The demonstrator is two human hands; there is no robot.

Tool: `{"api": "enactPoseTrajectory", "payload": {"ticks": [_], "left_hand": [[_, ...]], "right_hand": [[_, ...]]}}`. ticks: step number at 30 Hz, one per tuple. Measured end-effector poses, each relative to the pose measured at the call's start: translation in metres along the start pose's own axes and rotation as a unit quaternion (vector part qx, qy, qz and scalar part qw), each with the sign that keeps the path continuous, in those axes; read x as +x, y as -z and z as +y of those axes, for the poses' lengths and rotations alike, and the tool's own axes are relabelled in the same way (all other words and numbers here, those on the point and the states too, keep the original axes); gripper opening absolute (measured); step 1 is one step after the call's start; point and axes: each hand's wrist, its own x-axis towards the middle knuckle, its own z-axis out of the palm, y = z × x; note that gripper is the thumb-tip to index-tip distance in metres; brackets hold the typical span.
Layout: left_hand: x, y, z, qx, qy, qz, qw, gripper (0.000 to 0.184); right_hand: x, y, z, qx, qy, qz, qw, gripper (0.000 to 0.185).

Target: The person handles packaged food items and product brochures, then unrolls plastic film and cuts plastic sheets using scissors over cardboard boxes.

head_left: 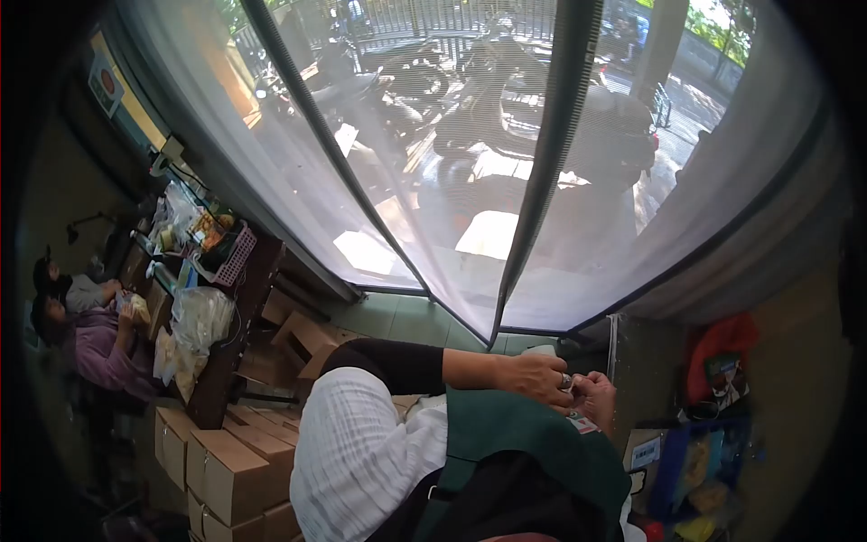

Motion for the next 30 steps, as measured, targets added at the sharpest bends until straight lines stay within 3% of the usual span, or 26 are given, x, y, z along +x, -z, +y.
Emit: {"api": "enactPoseTrajectory", "payload": {"ticks": [3,7,8,14,17,20,22,30], "left_hand": [[-0.013,0.011,-0.002,-0.002,0.028,-0.035,0.999,0.017],[-0.025,0.026,-0.009,-0.032,0.063,-0.006,0.997,0.019],[-0.030,0.026,-0.009,-0.017,0.076,-0.034,0.996,0.023],[-0.047,0.029,-0.031,-0.063,0.057,-0.024,0.996,0.025],[-0.053,0.031,-0.044,-0.096,0.041,-0.026,0.994,0.025],[-0.060,0.032,-0.058,-0.127,0.019,-0.010,0.992,0.026],[-0.064,0.031,-0.069,-0.144,0.004,-0.007,0.990,0.026],[-0.076,0.033,-0.112,-0.231,-0.077,-0.033,0.969,0.028]], "right_hand": [[0.018,-0.007,0.008,-0.026,-0.019,-0.018,0.999,0.023],[0.024,-0.025,-0.001,0.011,-0.027,-0.119,0.992,0.011],[0.024,-0.022,-0.008,0.020,-0.071,-0.168,0.983,0.009],[0.020,-0.029,-0.010,0.078,-0.114,-0.261,0.955,0.025],[0.009,-0.045,-0.006,0.113,-0.092,-0.219,0.965,0.035],[0.021,-0.039,0.003,0.169,-0.089,-0.285,0.939,0.043],[0.027,-0.037,0.008,0.144,-0.068,-0.288,0.944,0.045],[0.038,-0.074,0.001,-0.114,0.087,-0.199,0.969,0.019]]}}
